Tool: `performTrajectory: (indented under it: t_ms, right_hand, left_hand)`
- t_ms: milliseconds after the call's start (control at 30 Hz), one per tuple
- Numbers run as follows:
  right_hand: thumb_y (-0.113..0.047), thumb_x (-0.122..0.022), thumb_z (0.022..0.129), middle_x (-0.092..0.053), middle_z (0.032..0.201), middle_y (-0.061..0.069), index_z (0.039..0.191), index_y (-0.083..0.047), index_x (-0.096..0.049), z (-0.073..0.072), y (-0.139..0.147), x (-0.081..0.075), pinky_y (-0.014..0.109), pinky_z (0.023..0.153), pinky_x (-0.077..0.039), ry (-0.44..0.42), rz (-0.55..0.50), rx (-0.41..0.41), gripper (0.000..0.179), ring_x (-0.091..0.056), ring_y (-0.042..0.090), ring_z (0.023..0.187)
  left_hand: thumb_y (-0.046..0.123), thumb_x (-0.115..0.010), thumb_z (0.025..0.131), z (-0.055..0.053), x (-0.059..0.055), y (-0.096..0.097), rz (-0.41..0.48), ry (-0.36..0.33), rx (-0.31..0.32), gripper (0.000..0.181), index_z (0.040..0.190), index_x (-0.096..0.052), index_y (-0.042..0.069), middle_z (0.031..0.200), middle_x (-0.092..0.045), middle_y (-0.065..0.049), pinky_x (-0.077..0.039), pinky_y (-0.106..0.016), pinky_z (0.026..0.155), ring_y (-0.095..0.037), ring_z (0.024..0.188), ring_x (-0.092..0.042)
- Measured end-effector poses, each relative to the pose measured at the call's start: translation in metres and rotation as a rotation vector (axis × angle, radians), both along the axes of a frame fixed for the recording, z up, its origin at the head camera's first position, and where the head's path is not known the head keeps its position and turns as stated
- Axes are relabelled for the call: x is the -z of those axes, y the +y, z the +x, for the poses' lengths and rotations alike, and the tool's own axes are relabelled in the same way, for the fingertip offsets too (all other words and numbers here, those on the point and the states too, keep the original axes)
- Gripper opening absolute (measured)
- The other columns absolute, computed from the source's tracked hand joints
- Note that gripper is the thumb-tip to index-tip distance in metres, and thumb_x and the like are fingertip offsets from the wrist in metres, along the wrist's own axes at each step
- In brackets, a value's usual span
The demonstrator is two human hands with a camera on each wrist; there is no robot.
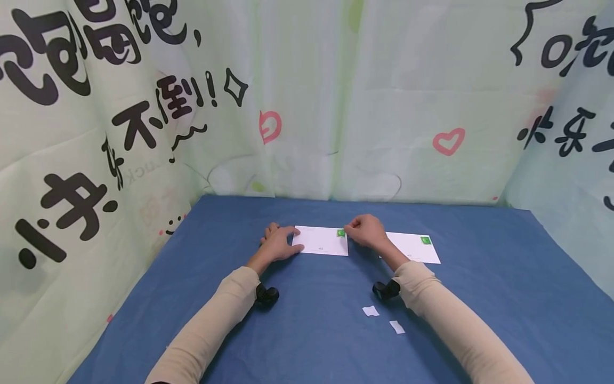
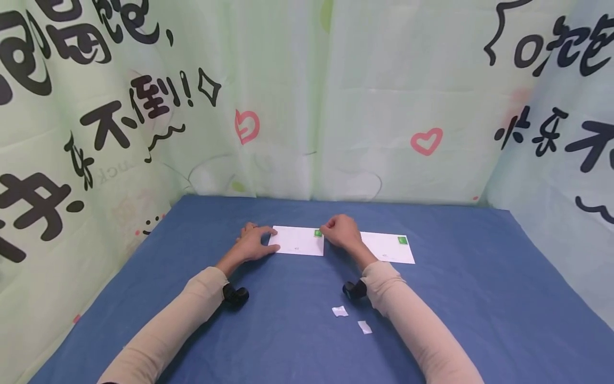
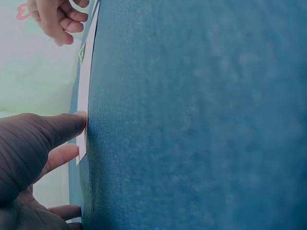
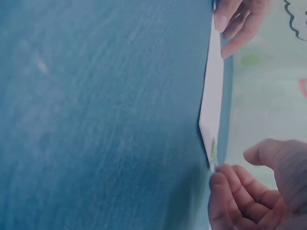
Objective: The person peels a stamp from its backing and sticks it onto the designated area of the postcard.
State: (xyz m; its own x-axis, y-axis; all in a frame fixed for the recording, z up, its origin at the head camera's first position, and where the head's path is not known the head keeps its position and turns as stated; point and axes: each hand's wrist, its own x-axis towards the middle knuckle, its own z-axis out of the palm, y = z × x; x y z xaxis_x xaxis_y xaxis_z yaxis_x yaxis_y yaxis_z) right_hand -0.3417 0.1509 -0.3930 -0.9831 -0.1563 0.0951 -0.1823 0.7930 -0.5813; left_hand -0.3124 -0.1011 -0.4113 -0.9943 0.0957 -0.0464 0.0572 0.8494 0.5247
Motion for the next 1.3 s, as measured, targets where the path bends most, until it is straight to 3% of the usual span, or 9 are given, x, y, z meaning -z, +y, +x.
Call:
performTrajectory:
  t_ms: [100, 233, 533, 800, 1300]
  right_hand:
    - [-0.023, -0.063, 0.098, -0.070, 0.083, 0.009, 0.101, 0.002, -0.074, 0.006, -0.001, -0.004, 0.033, 0.064, -0.046, 0.006, -0.016, -0.047, 0.027, -0.059, 0.019, 0.068]
    - [-0.022, -0.062, 0.100, -0.072, 0.099, 0.017, 0.111, 0.004, -0.072, 0.011, -0.003, -0.006, 0.041, 0.075, -0.053, 0.035, 0.010, -0.108, 0.030, -0.067, 0.028, 0.085]
    - [-0.030, -0.067, 0.098, -0.064, 0.130, 0.027, 0.134, 0.008, -0.060, 0.024, -0.008, -0.001, 0.057, 0.099, -0.049, 0.168, 0.303, -0.267, 0.053, -0.061, 0.043, 0.121]
    - [-0.044, -0.061, 0.101, -0.043, 0.155, 0.028, 0.151, 0.006, -0.043, 0.030, -0.015, -0.001, 0.062, 0.113, -0.035, 0.073, 0.425, -0.305, 0.073, -0.038, 0.048, 0.144]
    - [-0.050, -0.051, 0.105, -0.030, 0.163, 0.026, 0.157, 0.004, -0.033, 0.031, -0.020, 0.002, 0.063, 0.118, -0.024, -0.075, 0.469, -0.317, 0.077, -0.023, 0.044, 0.152]
  left_hand:
    - [0.035, -0.073, 0.096, 0.001, -0.001, -0.001, 0.001, -0.004, 0.003, 0.049, 0.140, -0.063, 0.016, 0.147, -0.039, -0.025, -0.032, -0.056, 0.102, -0.040, 0.135, -0.032]
    - [0.034, -0.073, 0.096, 0.003, -0.002, 0.000, 0.006, -0.003, 0.007, 0.049, 0.140, -0.063, 0.016, 0.147, -0.040, -0.026, -0.033, -0.056, 0.103, -0.041, 0.135, -0.032]
    - [0.036, -0.073, 0.096, 0.001, 0.002, -0.001, -0.011, 0.012, 0.009, 0.049, 0.140, -0.063, 0.016, 0.146, -0.040, -0.026, -0.034, -0.056, 0.102, -0.041, 0.134, -0.033]
    - [0.035, -0.073, 0.096, 0.003, 0.001, 0.003, -0.021, 0.013, -0.010, 0.049, 0.140, -0.063, 0.016, 0.148, -0.040, -0.026, -0.033, -0.057, 0.105, -0.041, 0.137, -0.033]
    - [0.034, -0.073, 0.096, 0.003, 0.001, 0.003, -0.019, 0.017, -0.013, 0.048, 0.139, -0.063, 0.015, 0.149, -0.040, -0.027, -0.032, -0.059, 0.108, -0.043, 0.139, -0.032]
